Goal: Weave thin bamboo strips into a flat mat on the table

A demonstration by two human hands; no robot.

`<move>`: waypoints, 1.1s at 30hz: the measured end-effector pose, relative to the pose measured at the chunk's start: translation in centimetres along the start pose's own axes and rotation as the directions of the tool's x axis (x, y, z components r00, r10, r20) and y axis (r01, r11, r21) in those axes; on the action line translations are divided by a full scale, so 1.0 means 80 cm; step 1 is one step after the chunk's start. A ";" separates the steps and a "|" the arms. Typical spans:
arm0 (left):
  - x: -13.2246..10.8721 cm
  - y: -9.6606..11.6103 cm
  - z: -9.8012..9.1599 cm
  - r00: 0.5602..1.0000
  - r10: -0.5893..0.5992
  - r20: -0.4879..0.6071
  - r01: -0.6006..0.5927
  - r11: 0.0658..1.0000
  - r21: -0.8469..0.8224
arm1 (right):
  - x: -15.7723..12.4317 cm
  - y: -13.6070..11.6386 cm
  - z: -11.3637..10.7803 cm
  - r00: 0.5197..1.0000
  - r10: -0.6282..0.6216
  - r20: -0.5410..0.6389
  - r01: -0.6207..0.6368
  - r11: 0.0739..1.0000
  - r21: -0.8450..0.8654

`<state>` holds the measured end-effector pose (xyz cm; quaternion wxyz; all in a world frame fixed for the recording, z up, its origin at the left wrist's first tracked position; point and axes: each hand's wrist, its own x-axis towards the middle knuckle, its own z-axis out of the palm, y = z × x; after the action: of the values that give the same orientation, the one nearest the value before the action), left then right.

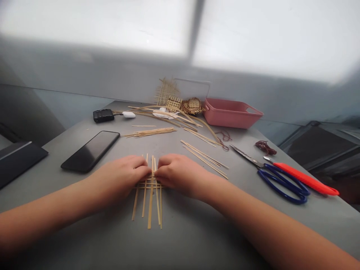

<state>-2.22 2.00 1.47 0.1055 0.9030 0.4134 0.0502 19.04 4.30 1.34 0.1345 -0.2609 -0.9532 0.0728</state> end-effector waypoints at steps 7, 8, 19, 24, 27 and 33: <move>0.001 0.002 -0.001 0.998 -0.022 0.067 0.013 0.991 0.131 | 0.002 -0.003 -0.005 0.996 0.057 0.063 -0.058 0.998 0.017; 0.001 0.002 -0.001 0.997 -0.027 0.068 0.017 0.990 0.141 | 0.003 -0.003 -0.005 0.997 0.046 0.062 -0.047 0.999 0.014; -0.001 0.003 0.002 0.998 -0.034 0.054 0.024 0.985 0.169 | 0.003 -0.004 -0.005 1.000 0.019 0.014 -0.020 0.997 0.077; 0.000 0.004 0.003 0.998 -0.037 0.043 0.029 0.985 0.170 | 0.004 -0.008 -0.005 0.998 0.033 0.053 -0.035 0.998 0.046; 0.000 0.004 0.004 0.999 -0.034 0.030 0.029 0.986 0.163 | 0.004 -0.008 -0.003 0.998 0.040 0.051 -0.042 0.998 0.036; -0.004 -0.002 -0.001 1.000 0.015 -0.009 -0.014 0.994 0.104 | 0.000 -0.002 -0.008 0.997 0.044 0.063 -0.052 0.991 0.121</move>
<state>-2.52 1.87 1.51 0.0558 0.9100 0.4094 0.0338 19.12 4.20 1.97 0.1197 -0.2728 -0.9439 0.1422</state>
